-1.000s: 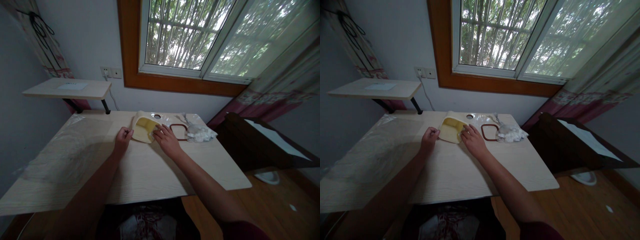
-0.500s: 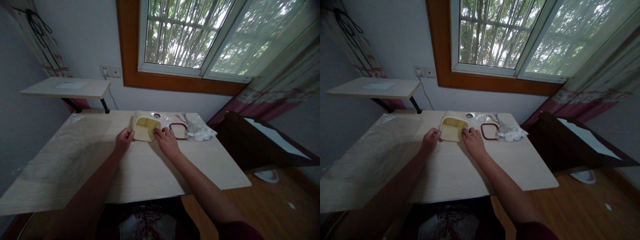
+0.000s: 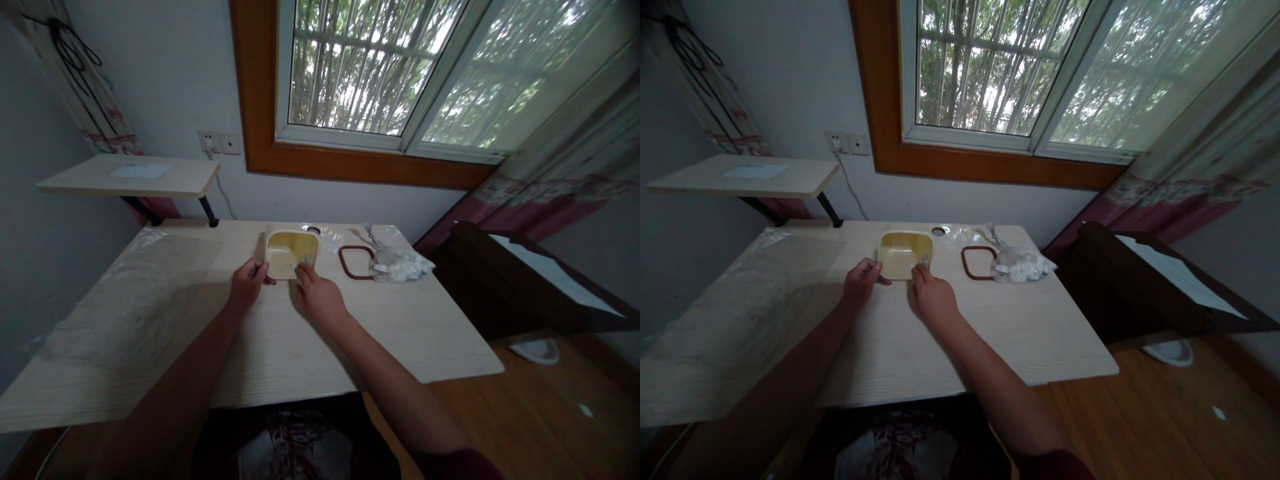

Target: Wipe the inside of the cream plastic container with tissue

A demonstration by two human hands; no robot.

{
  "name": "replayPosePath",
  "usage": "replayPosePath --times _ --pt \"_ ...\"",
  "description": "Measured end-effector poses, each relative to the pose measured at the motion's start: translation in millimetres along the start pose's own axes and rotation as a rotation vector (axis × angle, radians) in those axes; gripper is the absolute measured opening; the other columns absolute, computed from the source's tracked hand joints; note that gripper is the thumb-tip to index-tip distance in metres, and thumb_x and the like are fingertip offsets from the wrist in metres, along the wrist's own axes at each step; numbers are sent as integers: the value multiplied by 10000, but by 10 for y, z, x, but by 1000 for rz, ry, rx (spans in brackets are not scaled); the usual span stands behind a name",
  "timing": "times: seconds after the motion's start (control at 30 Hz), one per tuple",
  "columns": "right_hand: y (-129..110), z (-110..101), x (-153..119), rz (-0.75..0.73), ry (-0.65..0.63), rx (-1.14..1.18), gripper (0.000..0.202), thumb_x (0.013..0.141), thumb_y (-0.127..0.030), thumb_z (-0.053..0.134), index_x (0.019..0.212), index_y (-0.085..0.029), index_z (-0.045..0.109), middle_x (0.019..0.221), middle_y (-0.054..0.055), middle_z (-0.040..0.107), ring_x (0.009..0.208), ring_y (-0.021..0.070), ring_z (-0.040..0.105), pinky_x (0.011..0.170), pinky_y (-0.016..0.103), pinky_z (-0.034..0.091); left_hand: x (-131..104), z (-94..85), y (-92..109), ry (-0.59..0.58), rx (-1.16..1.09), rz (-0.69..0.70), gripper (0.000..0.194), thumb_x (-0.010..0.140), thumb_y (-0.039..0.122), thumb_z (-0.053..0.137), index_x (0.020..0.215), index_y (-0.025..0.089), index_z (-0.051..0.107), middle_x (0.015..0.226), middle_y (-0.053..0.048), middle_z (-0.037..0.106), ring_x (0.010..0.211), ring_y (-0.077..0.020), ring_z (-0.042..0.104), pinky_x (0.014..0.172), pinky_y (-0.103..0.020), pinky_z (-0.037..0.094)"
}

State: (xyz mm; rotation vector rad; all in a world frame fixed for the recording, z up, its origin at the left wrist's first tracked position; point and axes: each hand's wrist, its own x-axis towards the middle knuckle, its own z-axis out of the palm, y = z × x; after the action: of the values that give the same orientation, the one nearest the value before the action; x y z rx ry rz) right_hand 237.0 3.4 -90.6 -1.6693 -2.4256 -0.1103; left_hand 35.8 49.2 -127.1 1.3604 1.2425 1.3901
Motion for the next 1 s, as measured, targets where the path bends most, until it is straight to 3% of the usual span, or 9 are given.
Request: replayPosePath --times 0.13,0.47,0.7,0.9,1.0 --pt "-97 29 20 33 6 113 528 988 -321 452 1497 -182 445 1551 131 480 1095 259 692 814 355 594 -18 17 3 -16 -17 -10 300 870 476 643 765 203 572 577 -1 699 571 -188 713 588 -259 525" --pt "-276 92 81 -47 31 370 504 995 -318 454 1488 -215 462 1554 79 486 1248 202 614 985 329 551 -40 50 -15 -47 37 2 289 860 460 654 737 209 581 618 6 717 581 -176 712 623 -269 561" --pt "-175 69 46 20 15 257 483 984 -290 444 1461 -226 490 1519 68 520 1184 214 643 972 337 549 -51 73 -74 -36 59 4 296 865 466 651 740 202 599 618 -2 729 583 -172 723 634 -257 564" --pt "-119 -50 34 160 -10 98 383 994 -310 433 1347 -223 553 1399 105 568 969 225 696 779 339 581 -63 90 -32 -41 4 -15 322 871 487 648 747 196 589 606 -13 726 575 -178 725 613 -260 572" --pt "-157 -116 30 210 -43 60 399 997 -314 444 1371 -209 534 1432 126 525 957 223 695 765 334 578 -60 96 -28 -38 -11 -30 318 869 478 653 741 196 579 597 -12 721 562 -172 719 600 -254 572"
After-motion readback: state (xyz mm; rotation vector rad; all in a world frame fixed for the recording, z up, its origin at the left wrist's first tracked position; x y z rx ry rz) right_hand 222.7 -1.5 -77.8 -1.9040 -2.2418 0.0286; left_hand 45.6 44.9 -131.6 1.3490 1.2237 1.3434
